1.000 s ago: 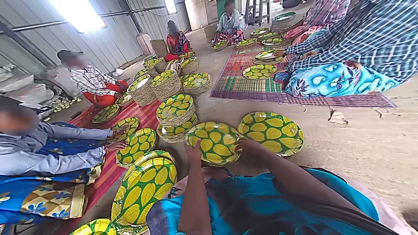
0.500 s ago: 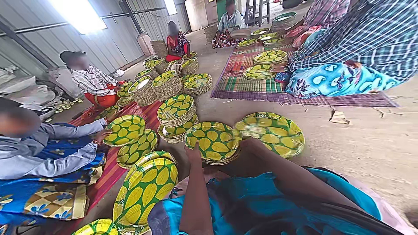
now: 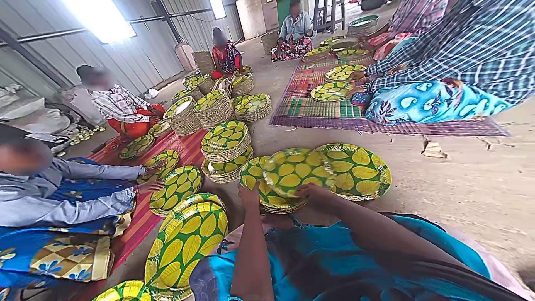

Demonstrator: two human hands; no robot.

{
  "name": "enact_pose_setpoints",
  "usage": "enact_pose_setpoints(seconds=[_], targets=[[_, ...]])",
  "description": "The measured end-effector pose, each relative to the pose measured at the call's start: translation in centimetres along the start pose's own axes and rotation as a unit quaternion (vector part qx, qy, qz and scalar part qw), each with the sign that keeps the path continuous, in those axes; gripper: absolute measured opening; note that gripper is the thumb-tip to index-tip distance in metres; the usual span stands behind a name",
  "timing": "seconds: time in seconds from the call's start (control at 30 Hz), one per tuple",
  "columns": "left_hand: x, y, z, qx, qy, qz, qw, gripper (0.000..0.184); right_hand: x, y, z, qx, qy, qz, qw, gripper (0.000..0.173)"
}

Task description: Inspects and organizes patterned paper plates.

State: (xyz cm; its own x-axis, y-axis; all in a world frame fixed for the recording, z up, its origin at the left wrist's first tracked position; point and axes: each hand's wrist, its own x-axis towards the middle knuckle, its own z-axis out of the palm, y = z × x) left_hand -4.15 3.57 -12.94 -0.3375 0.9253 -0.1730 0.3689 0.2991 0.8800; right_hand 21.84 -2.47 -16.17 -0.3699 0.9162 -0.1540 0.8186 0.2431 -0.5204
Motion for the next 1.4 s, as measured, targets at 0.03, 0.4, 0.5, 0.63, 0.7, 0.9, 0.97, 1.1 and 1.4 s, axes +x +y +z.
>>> enact_pose_setpoints(seconds=[0.03,0.4,0.5,0.63,0.7,0.9,0.97,1.1,1.4], targets=[[0.1,-0.1,0.1,0.009,0.001,0.001,1.000,0.101,0.2,-0.9,-0.2,0.029,-0.038,-0.067,0.997,0.038],[-0.1,0.3,-0.2,0.060,0.020,0.001,0.998,0.066,-1.0,0.9,0.0,-0.072,0.017,0.356,0.931,0.079],[0.4,-0.3,0.0,0.026,0.029,-0.002,0.999,0.064,-0.7,0.0,-1.8,-0.063,0.054,0.360,0.929,0.081],[1.2,-1.4,0.2,-0.047,0.023,0.006,0.999,0.061,-0.5,-1.7,-2.1,-0.082,0.071,0.287,0.952,0.044],[1.0,-1.1,0.0,-0.072,0.018,0.002,0.997,0.071,-0.5,-1.4,-1.5,-0.053,0.070,0.168,0.982,0.036],[0.1,-0.3,-0.2,0.026,0.029,-0.012,0.999,0.078,0.6,0.8,-0.5,-0.017,0.030,-0.007,0.999,0.042],[-0.2,0.0,-0.5,0.054,0.029,-0.010,0.998,0.075,-0.3,0.9,-0.5,-0.073,0.031,0.143,0.987,0.043],[-0.4,0.7,-0.3,0.069,0.028,-0.018,0.997,0.087,-1.1,2.2,0.0,-0.059,-0.012,0.369,0.927,0.070],[0.3,-0.3,0.0,-0.006,0.034,0.026,0.999,0.074,-0.5,0.9,-1.8,-0.037,0.112,0.318,0.941,0.036]])
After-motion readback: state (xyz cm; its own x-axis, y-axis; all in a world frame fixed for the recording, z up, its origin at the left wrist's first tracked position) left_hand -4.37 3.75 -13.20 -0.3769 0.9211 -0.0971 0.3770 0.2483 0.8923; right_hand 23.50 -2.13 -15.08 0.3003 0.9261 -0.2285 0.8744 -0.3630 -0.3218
